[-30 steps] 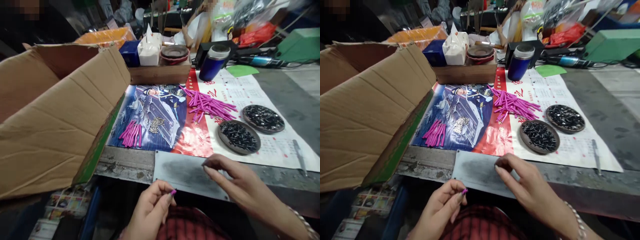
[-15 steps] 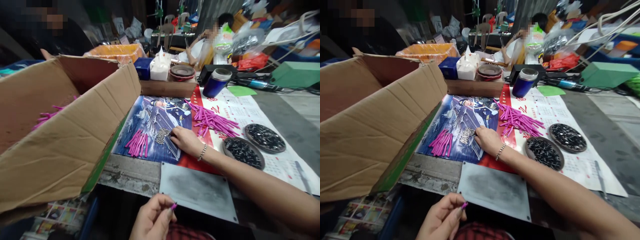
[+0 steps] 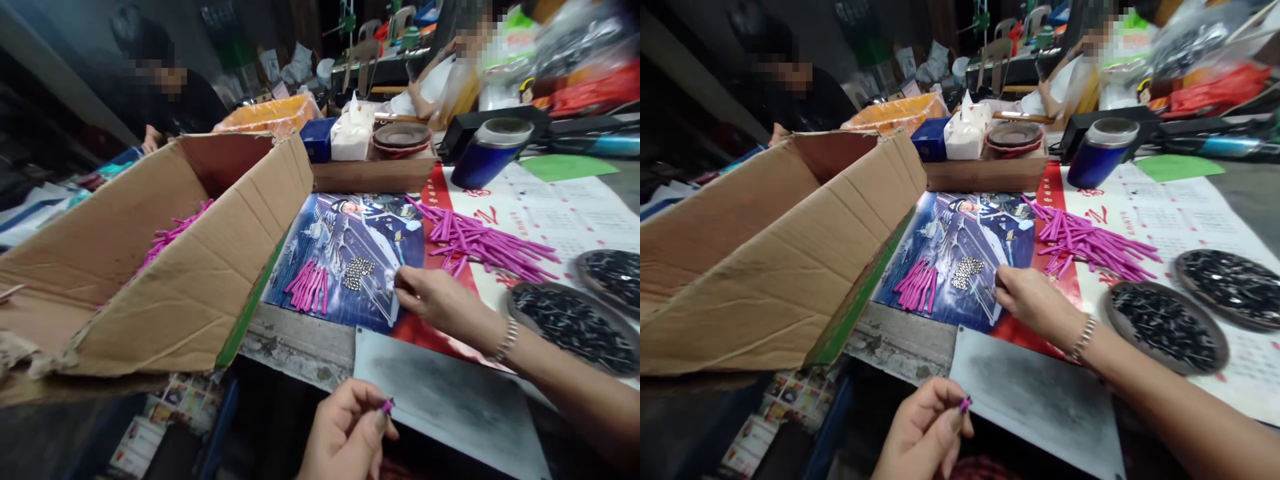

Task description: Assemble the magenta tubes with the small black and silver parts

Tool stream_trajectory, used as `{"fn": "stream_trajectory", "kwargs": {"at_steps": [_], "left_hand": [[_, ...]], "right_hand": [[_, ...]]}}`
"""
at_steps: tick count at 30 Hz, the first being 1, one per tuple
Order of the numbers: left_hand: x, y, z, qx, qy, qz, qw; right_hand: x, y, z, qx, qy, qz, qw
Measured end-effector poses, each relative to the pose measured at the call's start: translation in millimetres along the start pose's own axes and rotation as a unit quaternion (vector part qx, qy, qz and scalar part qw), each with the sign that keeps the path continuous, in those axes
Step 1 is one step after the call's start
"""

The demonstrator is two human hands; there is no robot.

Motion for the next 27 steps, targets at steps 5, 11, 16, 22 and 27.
{"fn": "stream_trajectory", "kwargs": {"at_steps": [5,11,16,22,27], "left_hand": [[16.2,2,8,-0.003,0.011,-0.014,1.000],[34.3,-2,11,-0.017,0.031,-0.026,0.999],[26.3,3,6,-0.017,0.007,-0.027,0.999],[9.2,15,4,-0.016,-0.011,-0.037,0.999],[6.6,17,7,0.008,0.006,-0.059,0.998]], "right_hand": [[-9,-17,-33,-0.015,-0.011,0.077,0.997],[-5,-13,-13,-0.005,0.006,0.030,1.000],[9,4,14,-0.024,0.028,-0.033,0.999],[16,8,31,-0.042,0.043,-0.057,0.997],[3,12,20,-0.039,0.039,-0.038,0.998]]}}
Point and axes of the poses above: each hand's wrist, its own z-axis towards the middle knuckle, its own x-axis out of the palm, y = z × x, the point moved 2 cm from there along z, towards the middle knuckle, and after that the axes turned 5 degrees about -y, right-handed, at the moved point
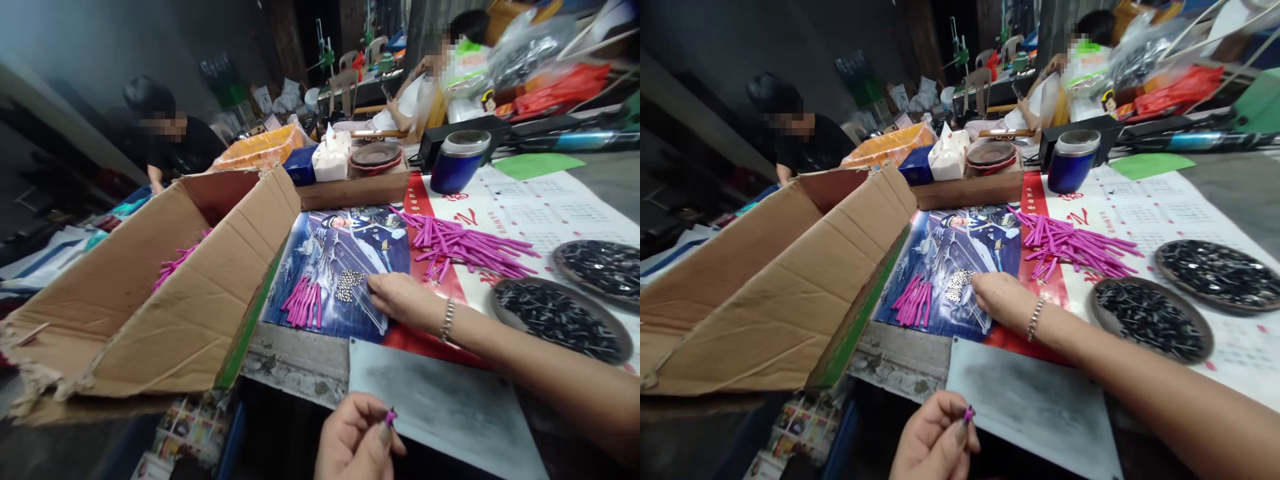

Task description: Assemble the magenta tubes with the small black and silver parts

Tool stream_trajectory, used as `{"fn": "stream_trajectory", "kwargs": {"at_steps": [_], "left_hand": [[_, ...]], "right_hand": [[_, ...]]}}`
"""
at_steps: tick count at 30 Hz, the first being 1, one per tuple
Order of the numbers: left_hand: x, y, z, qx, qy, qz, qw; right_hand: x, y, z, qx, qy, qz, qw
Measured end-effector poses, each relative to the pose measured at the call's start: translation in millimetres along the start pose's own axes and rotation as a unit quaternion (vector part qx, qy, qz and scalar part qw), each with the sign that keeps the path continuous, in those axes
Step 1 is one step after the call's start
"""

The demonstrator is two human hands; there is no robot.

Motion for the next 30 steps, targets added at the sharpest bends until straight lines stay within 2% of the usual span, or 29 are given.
{"fn": "stream_trajectory", "kwargs": {"at_steps": [6,9,14,18,20,25,30], "left_hand": [[6.7,0,6,0.021,0.006,-0.018,1.000],[18.2,3,9,0.011,0.026,-0.016,0.999],[31.1,6,9,0.006,0.003,-0.032,0.999],[25.5,-1,5,-0.001,0.017,-0.021,1.000],[20.0,-5,2,0.000,0.006,-0.013,1.000],[14.6,-7,0,-0.004,-0.041,-0.009,0.999],[17.1,-6,2,-0.010,-0.026,-0.021,0.999]], "right_hand": [[-15,-10,-55,0.007,-0.017,0.074,0.997],[-13,-19,-65,0.018,-0.023,0.110,0.994],[-3,-20,-39,0.028,-0.015,0.058,0.998],[6,-14,-11,0.023,-0.005,0.006,1.000],[10,-11,-2,0.017,0.001,-0.012,1.000],[13,-7,10,0.014,0.018,-0.034,0.999],[9,-6,10,0.017,0.015,-0.020,1.000]]}}
Point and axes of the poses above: each hand's wrist, its own z-axis towards the middle knuckle, its own x-axis out of the palm, y = z × x, the point moved 2 cm from there along z, towards the middle knuckle, and after that the axes turned 5 degrees about -y, right-handed, at the moved point
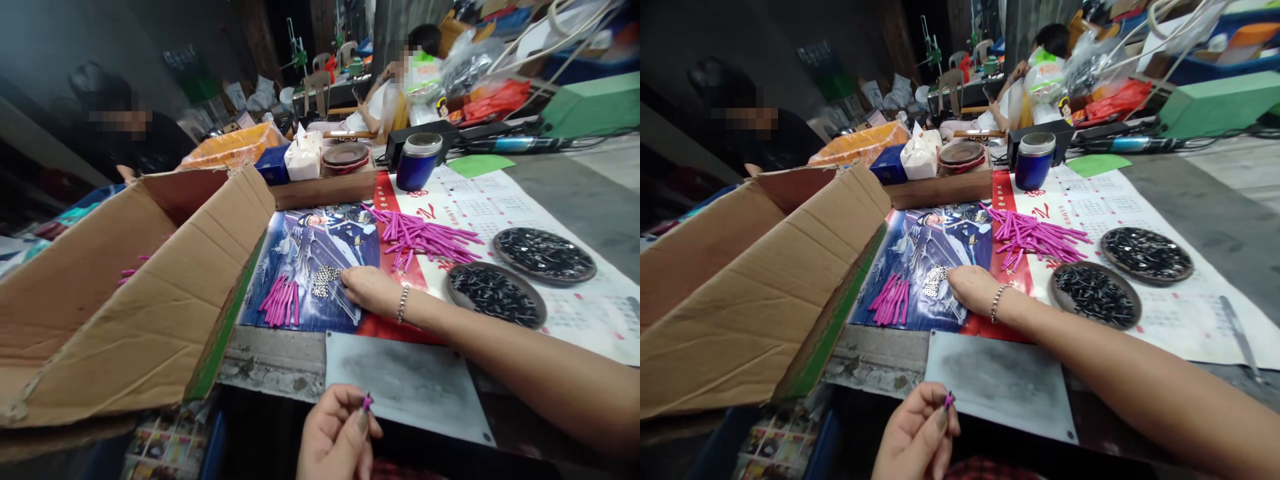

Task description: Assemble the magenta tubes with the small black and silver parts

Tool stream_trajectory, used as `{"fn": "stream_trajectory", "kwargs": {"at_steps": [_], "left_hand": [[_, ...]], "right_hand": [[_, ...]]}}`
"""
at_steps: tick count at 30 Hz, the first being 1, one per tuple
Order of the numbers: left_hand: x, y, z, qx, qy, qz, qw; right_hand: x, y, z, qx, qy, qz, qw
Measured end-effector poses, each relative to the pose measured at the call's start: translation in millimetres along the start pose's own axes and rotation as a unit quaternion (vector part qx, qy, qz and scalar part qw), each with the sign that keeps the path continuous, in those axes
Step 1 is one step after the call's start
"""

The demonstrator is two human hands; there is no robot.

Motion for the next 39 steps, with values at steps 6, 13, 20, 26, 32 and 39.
{"fn": "stream_trajectory", "kwargs": {"at_steps": [6,13,20,26,32,39], "left_hand": [[-9.0,3,4,0.019,0.024,-0.005,0.999],[4.1,2,2,0.082,-0.024,0.015,0.996],[42.5,-2,-8,0.056,-0.044,0.031,0.997],[56.7,3,-14,0.031,-0.041,0.033,0.998],[69.9,5,-17,-0.008,-0.048,-0.001,0.999],[80.0,11,-13,-0.033,-0.036,-0.013,0.999]], "right_hand": [[-24,3,-49,0.000,-0.035,0.065,0.997],[-27,29,-157,-0.043,-0.197,0.298,0.933],[-7,43,-189,-0.039,-0.306,0.297,0.904],[9,45,-201,0.026,-0.377,0.287,0.880],[22,45,-217,0.010,-0.428,0.247,0.869],[35,36,-228,0.132,-0.424,0.283,0.850]]}}
Point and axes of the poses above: each hand's wrist, its own z-axis towards the middle knuckle, its own x-axis out of the palm, y = z × x, the point moved 2 cm from there along z, towards the middle knuckle, and after that the axes turned 5 degrees about -y, right-handed, at the moved point
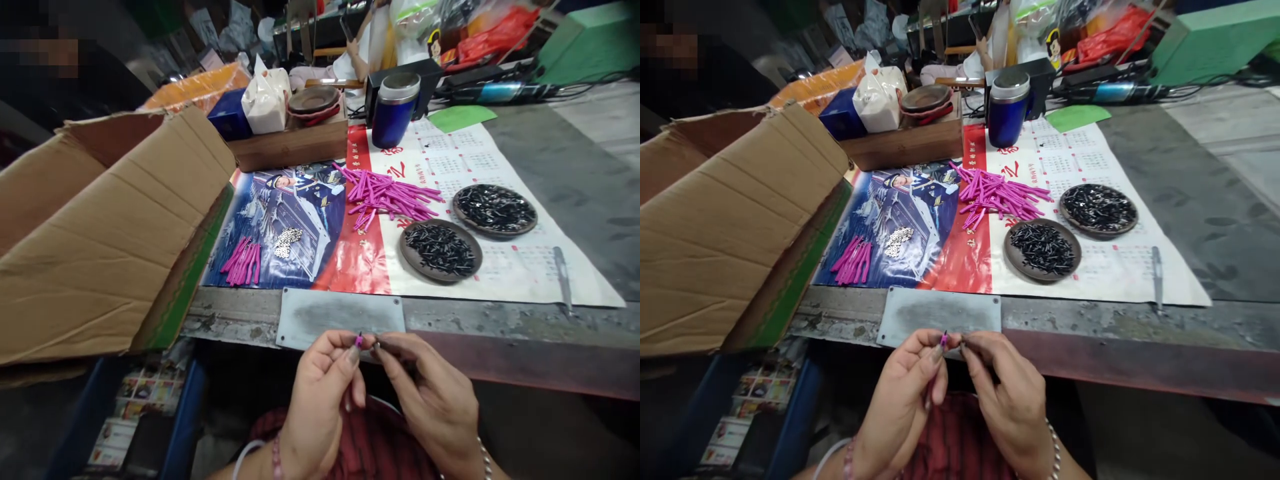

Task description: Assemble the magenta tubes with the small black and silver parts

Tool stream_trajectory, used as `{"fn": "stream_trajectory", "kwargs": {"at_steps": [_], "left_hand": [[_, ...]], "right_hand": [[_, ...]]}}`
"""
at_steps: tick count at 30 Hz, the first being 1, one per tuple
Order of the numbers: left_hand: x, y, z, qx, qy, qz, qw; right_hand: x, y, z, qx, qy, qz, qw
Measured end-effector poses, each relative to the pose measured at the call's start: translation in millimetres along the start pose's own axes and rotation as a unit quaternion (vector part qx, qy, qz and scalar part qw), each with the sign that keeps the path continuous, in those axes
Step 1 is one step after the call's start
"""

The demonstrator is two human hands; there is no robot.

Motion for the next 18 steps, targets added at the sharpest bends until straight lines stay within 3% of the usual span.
{"fn": "stream_trajectory", "kwargs": {"at_steps": [4,18], "left_hand": [[0.9,3,1,0.008,-0.007,-0.008,1.000],[-7.4,17,-2,0.024,0.012,0.002,1.000]], "right_hand": [[0,5,0,0.037,-0.024,0.002,0.999],[9,16,4,-0.020,-0.002,-0.019,1.000]]}}
Point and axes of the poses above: each hand's wrist, its own z-axis towards the middle knuckle, its own x-axis out of the palm, y = z × x, the point moved 2 cm from there along z, towards the middle knuckle, and after that the axes turned 5 degrees about -y, right-handed, at the moved point
